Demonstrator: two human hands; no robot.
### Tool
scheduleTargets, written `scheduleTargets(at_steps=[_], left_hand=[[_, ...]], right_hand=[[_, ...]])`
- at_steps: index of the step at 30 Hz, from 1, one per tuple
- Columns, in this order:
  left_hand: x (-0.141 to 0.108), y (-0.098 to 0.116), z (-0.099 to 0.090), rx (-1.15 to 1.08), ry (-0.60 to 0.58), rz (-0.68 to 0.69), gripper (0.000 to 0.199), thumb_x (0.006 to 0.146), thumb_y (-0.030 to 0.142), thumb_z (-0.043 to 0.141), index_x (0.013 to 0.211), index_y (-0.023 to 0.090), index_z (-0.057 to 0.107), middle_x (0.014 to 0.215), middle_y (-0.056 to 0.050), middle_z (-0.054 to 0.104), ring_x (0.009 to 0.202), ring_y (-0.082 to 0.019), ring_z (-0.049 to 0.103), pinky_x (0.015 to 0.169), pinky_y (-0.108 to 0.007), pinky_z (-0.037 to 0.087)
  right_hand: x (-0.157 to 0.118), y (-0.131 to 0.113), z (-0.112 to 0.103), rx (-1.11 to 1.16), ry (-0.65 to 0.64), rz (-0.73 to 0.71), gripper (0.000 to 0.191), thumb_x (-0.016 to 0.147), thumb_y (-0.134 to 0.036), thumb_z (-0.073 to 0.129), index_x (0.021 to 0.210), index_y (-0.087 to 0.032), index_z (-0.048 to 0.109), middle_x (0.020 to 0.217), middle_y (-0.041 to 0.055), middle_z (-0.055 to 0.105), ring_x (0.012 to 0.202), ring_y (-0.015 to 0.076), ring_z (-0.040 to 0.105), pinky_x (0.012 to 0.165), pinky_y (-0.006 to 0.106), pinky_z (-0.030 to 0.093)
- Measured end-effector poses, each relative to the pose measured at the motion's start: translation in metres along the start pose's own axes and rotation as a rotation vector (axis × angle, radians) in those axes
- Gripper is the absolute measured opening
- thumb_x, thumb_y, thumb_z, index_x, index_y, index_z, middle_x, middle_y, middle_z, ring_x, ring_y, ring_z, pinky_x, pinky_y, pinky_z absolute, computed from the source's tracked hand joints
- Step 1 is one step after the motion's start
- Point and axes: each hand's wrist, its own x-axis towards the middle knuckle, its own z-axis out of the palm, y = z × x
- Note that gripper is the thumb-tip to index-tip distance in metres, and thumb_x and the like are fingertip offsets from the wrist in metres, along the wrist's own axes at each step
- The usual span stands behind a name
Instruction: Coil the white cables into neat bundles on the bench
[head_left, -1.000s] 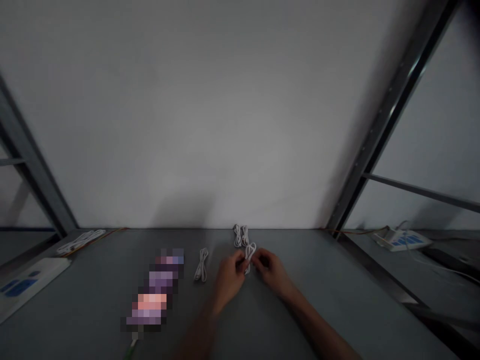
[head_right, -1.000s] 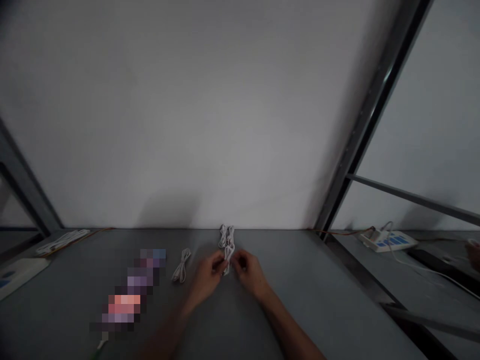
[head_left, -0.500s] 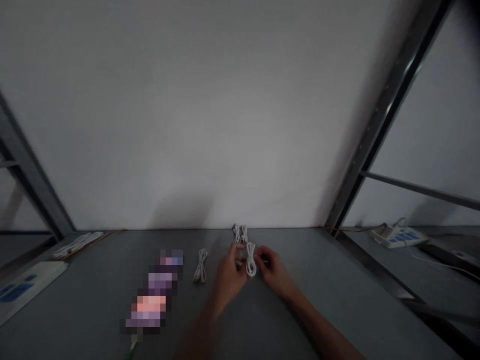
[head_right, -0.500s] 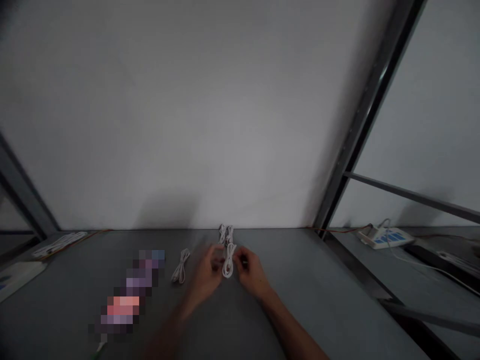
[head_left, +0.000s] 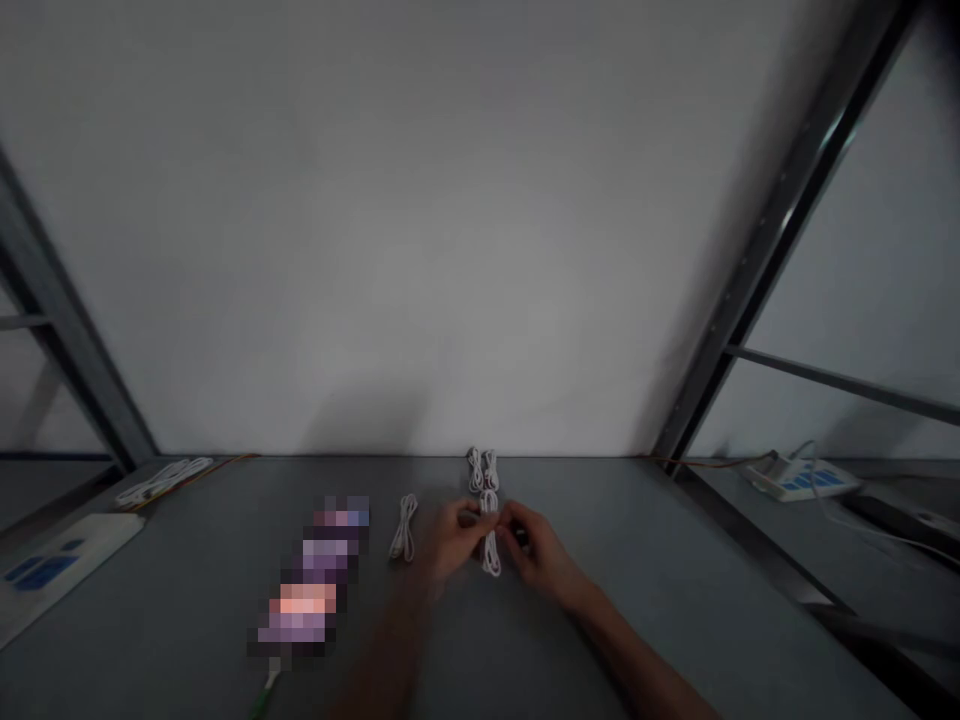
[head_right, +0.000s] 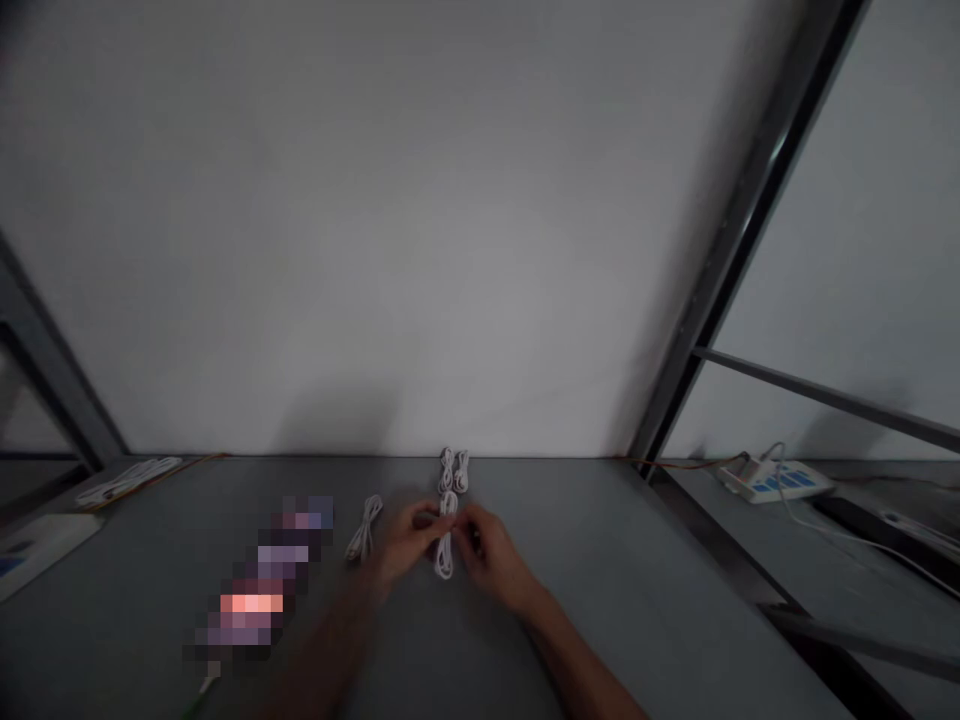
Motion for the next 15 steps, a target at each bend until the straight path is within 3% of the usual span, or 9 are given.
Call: scheduleTargets(at_steps=[2, 7, 15], left_hand=[[0.0017, -0.0013, 0.0008, -0.061, 0.038, -0.076, 0.024, 0.073, 0.036, 0.068, 0.086, 0.017, 0.062, 0.055, 0.004, 0.06, 0.053, -0.015, 0.06, 0.051, -0.024, 0.044], [0.0032, -0.0042, 0.0003, -0.142, 0.057, -0.083, 0.04, 0.069, 0.047, 0.071, 0.095, 0.02, 0.058, 0.057, 0.005, 0.061, 0.052, -0.014, 0.06, 0.051, -0.024, 0.045], [0.0043, -0.0094, -0.0001, -0.18, 0.058, -0.048, 0.033, 0.074, 0.042, 0.069, 0.095, 0.02, 0.055, 0.056, 0.005, 0.063, 0.05, -0.014, 0.061, 0.048, -0.024, 0.046]], right_hand=[[0.0, 0.0025, 0.0013, -0.032, -0.002, -0.019, 0.023, 0.092, -0.036, 0.046, 0.079, -0.018, 0.052, 0.071, 0.0009, 0.055, 0.062, 0.0133, 0.049, 0.058, 0.024, 0.039], [0.0016, 0.0037, 0.0019, -0.06, 0.03, -0.023, 0.022, 0.092, -0.032, 0.046, 0.08, -0.017, 0.057, 0.073, 0.0024, 0.059, 0.065, 0.0147, 0.052, 0.059, 0.025, 0.042], [0.003, 0.001, 0.0012, -0.105, 0.085, -0.022, 0.008, 0.084, -0.022, 0.052, 0.081, -0.018, 0.058, 0.067, -0.0009, 0.054, 0.056, 0.012, 0.048, 0.055, 0.023, 0.039]])
